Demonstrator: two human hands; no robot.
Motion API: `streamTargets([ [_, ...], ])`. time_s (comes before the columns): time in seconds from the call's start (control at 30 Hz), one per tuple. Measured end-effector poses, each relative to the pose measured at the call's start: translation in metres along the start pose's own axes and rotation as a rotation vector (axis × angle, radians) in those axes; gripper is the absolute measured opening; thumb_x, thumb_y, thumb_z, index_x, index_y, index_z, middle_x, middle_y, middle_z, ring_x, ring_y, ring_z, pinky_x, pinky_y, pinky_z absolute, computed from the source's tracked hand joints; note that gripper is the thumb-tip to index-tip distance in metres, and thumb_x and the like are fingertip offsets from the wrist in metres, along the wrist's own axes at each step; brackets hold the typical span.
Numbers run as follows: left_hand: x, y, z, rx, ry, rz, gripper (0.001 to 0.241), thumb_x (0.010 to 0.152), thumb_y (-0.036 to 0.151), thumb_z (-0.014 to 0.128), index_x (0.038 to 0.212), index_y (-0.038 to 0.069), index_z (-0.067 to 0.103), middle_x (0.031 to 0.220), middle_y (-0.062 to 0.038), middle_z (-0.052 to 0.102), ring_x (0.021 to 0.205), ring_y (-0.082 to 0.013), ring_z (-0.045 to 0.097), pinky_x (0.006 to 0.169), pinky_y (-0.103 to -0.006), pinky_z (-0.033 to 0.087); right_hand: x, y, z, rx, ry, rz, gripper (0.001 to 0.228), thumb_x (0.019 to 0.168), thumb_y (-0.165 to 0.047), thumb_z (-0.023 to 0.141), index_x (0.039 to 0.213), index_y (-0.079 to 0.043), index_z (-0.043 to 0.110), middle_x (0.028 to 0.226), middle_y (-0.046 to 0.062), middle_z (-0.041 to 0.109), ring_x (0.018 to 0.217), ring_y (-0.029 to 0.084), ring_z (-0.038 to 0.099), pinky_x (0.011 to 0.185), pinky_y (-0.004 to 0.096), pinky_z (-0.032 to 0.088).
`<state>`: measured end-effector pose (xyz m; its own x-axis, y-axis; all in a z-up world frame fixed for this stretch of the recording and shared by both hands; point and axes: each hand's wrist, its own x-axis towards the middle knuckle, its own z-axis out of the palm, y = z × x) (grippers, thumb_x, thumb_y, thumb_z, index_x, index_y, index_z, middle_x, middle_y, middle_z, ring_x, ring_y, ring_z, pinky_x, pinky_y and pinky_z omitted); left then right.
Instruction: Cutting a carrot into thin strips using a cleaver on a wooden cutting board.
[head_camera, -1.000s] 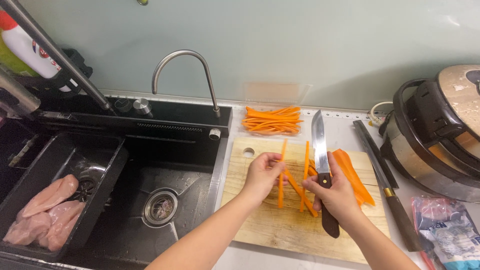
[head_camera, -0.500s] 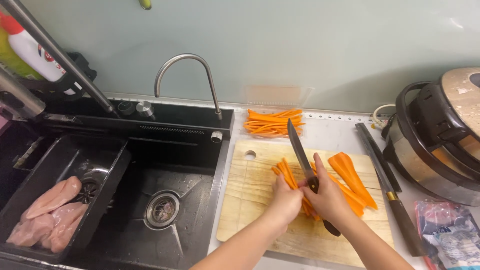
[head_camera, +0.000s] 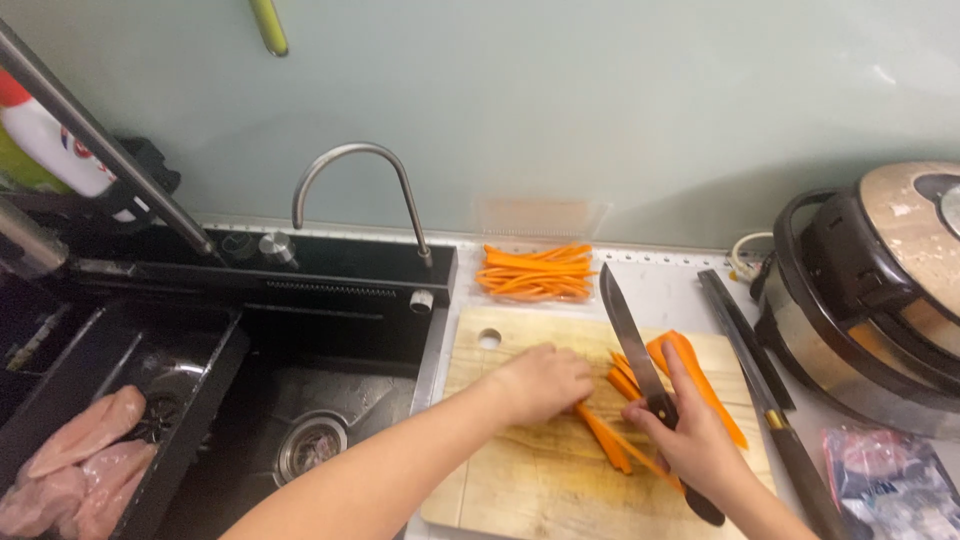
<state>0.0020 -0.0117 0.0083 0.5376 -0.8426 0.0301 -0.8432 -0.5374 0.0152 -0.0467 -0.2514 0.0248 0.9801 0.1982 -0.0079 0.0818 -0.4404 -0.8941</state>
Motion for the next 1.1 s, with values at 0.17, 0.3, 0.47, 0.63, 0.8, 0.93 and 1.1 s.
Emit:
streamTargets([
  [0.17, 0.008, 0.016, 0.041, 0.078, -0.189, -0.222, 0.028, 0.090, 0.026, 0.064, 0.109, 0.005, 0.067, 0.108, -0.013, 0.067, 0.102, -0.0297, 0.065, 0.080, -0.0460, 0.057, 0.002, -0.007, -0.001, 0.111, 0.055, 0.292, 0.102, 0.087, -0.013, 0.072, 0.168, -0.032, 0.012, 0.089, 0.009, 0.073, 0.045, 0.016, 0.055, 0.036, 0.033, 0.046],
  [0.3, -0.001, 0.027, 0.046, 0.085, -0.181, -0.330, 0.025, 0.098, 0.019, 0.058, 0.113, 0.001, 0.065, 0.106, -0.017, 0.066, 0.097, -0.0329, 0.065, 0.069, -0.0495, 0.058, 0.004, 0.007, -0.011, 0.194, 0.139, 0.271, 0.101, 0.087, -0.011, 0.070, 0.169, -0.030, 0.015, 0.090, 0.011, 0.071, 0.042, 0.017, 0.054, 0.035, 0.033, 0.045],
  [0.47, -0.013, 0.032, 0.026, 0.032, -0.189, -0.323, 0.031, 0.094, 0.015, 0.063, 0.117, -0.006, 0.064, 0.110, -0.021, 0.063, 0.100, -0.0334, 0.063, 0.071, -0.0442, 0.061, 0.008, 0.048, -0.027, 0.192, 0.173, 0.266, 0.102, 0.088, -0.009, 0.069, 0.170, -0.026, 0.010, 0.094, 0.012, 0.075, 0.040, 0.018, 0.056, 0.036, 0.034, 0.046],
  [0.63, -0.007, 0.034, 0.005, -0.046, -0.396, -0.402, 0.028, 0.087, 0.009, 0.071, 0.113, -0.002, 0.072, 0.114, -0.020, 0.066, 0.108, -0.0350, 0.064, 0.083, -0.0417, 0.059, 0.005, 0.031, -0.023, 0.147, 0.158, 0.276, 0.105, 0.091, -0.008, 0.069, 0.173, -0.026, 0.006, 0.096, 0.014, 0.078, 0.040, 0.019, 0.057, 0.037, 0.034, 0.049],
  [0.8, -0.006, 0.036, -0.011, -0.046, -0.482, -0.434, 0.030, 0.086, 0.011, 0.074, 0.113, 0.001, 0.072, 0.114, -0.017, 0.068, 0.106, -0.0326, 0.066, 0.075, -0.0432, 0.064, 0.007, 0.017, -0.020, 0.128, 0.176, 0.325, 0.103, 0.087, -0.012, 0.072, 0.169, -0.028, 0.013, 0.095, 0.012, 0.077, 0.039, 0.018, 0.056, 0.038, 0.034, 0.047],
  [0.93, -0.016, 0.022, -0.033, -0.275, -0.340, -0.489, 0.027, 0.089, 0.014, 0.069, 0.113, 0.002, 0.068, 0.108, -0.020, 0.072, 0.101, -0.0353, 0.069, 0.085, -0.0450, 0.057, 0.010, 0.059, -0.027, 0.175, 0.169, 0.317, 0.106, 0.086, -0.012, 0.072, 0.170, -0.030, 0.012, 0.092, 0.014, 0.077, 0.037, 0.020, 0.055, 0.036, 0.036, 0.044],
  [1.1, -0.012, -0.021, -0.045, -0.342, -0.244, -0.639, 0.037, 0.098, 0.016, 0.055, 0.135, 0.009, 0.049, 0.103, -0.020, 0.073, 0.093, -0.0395, 0.072, 0.081, -0.0537, 0.055, 0.016, 0.098, -0.033, 0.253, 0.165, 0.237, 0.110, 0.089, -0.002, 0.070, 0.175, -0.025, 0.005, 0.099, 0.021, 0.075, 0.037, 0.023, 0.059, 0.030, 0.037, 0.045],
])
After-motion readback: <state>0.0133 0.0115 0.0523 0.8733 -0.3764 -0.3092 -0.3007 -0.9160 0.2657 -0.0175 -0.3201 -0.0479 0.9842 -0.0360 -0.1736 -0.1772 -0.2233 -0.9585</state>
